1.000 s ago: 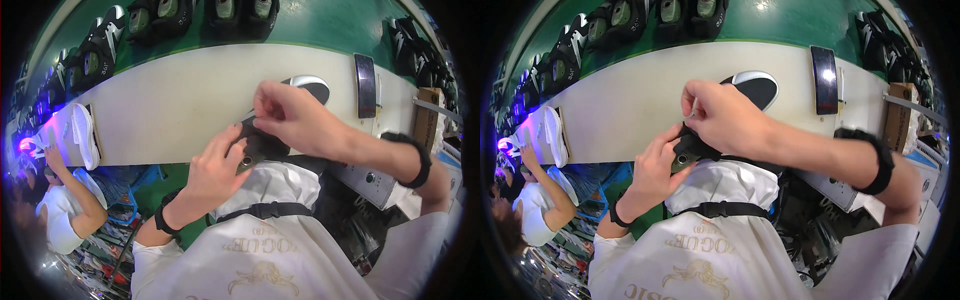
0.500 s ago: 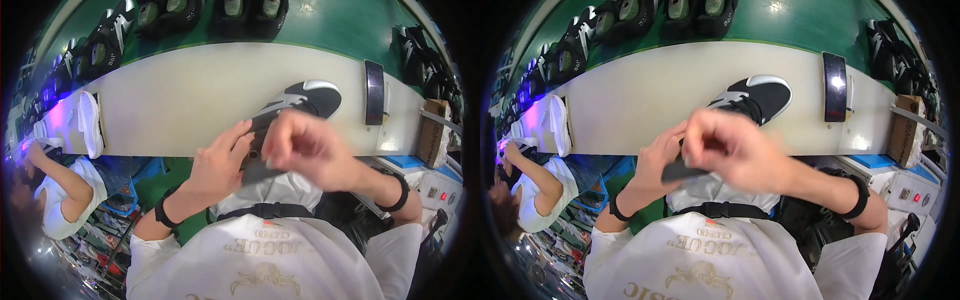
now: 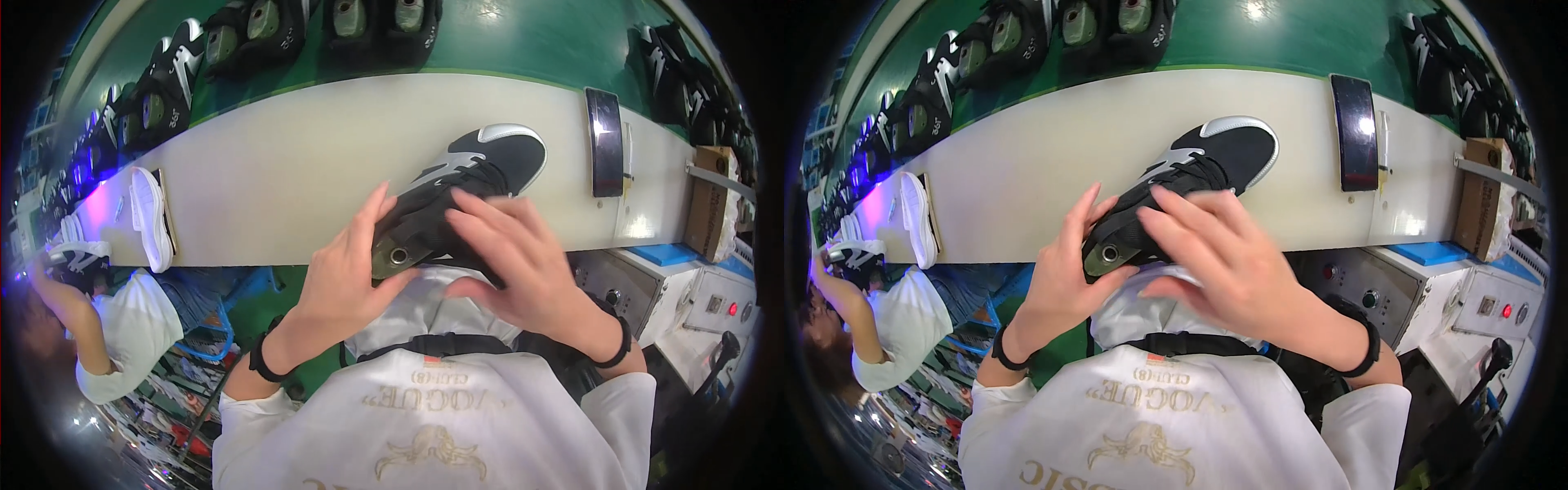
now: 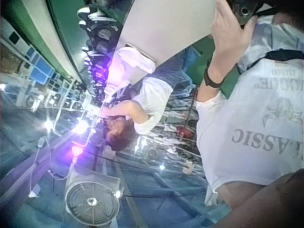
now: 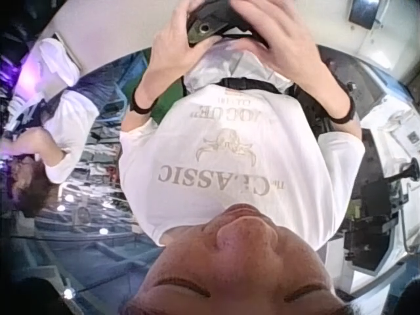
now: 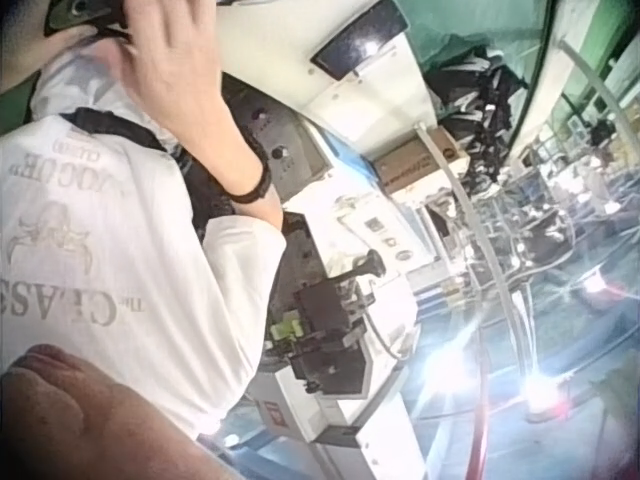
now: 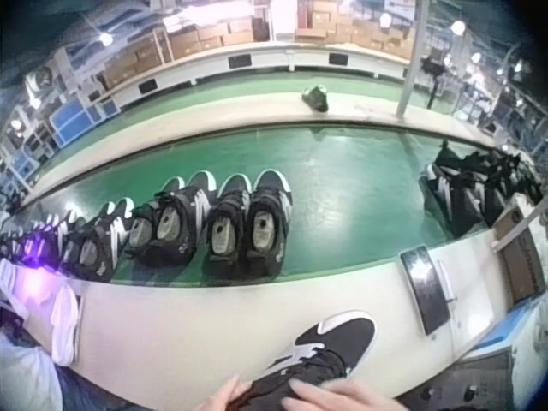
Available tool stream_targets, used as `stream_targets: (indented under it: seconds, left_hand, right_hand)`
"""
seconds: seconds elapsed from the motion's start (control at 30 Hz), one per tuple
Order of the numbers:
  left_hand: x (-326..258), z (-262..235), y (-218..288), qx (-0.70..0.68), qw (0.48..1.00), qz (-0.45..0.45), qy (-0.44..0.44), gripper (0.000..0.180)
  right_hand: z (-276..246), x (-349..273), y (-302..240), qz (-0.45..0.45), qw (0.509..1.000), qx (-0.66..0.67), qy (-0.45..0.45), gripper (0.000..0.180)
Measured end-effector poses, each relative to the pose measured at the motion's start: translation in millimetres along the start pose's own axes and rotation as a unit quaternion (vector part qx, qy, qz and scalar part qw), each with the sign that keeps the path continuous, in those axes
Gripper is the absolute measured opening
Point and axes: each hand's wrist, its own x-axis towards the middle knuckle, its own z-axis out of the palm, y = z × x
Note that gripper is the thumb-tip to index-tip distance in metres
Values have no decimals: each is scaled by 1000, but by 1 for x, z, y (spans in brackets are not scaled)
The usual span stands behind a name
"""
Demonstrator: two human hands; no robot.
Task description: The worker inspects shoe components, adjusts them, and places completed shoes onto a conveyor belt in a factory setting.
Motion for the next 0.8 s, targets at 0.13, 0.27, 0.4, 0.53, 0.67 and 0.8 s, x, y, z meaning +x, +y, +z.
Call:
stream_targets:
  seconds: [0.13, 0.27, 0.4, 0.53, 0.67, 0.8]
  left_hand:
    - [14, -3, 5, 25, 995, 20, -96, 78]
    - [19, 3, 4, -36, 994, -4, -106, 74]
    - [19, 14, 1, 18, 997, 19, -67, 73]
    - [16, 30, 1, -47, 998, 36, 30, 81]
    - [17, 49, 7, -43, 991, 67, 106, 81]
    - [7, 48, 22, -192, 980, -38, 32, 68]
  right_hand:
    - [28, 14, 4, -28, 999, -31, 25, 62]
    - [53, 15, 7, -4, 996, 25, 87, 45]
    - [68, 12, -10, 69, 968, 122, 209, 19]
    - [75, 12, -21, 132, 935, 177, 278, 11]
    - [48, 7, -5, 68, 963, 128, 226, 33]
    - [35, -30, 0, 174, 953, 113, 221, 58]
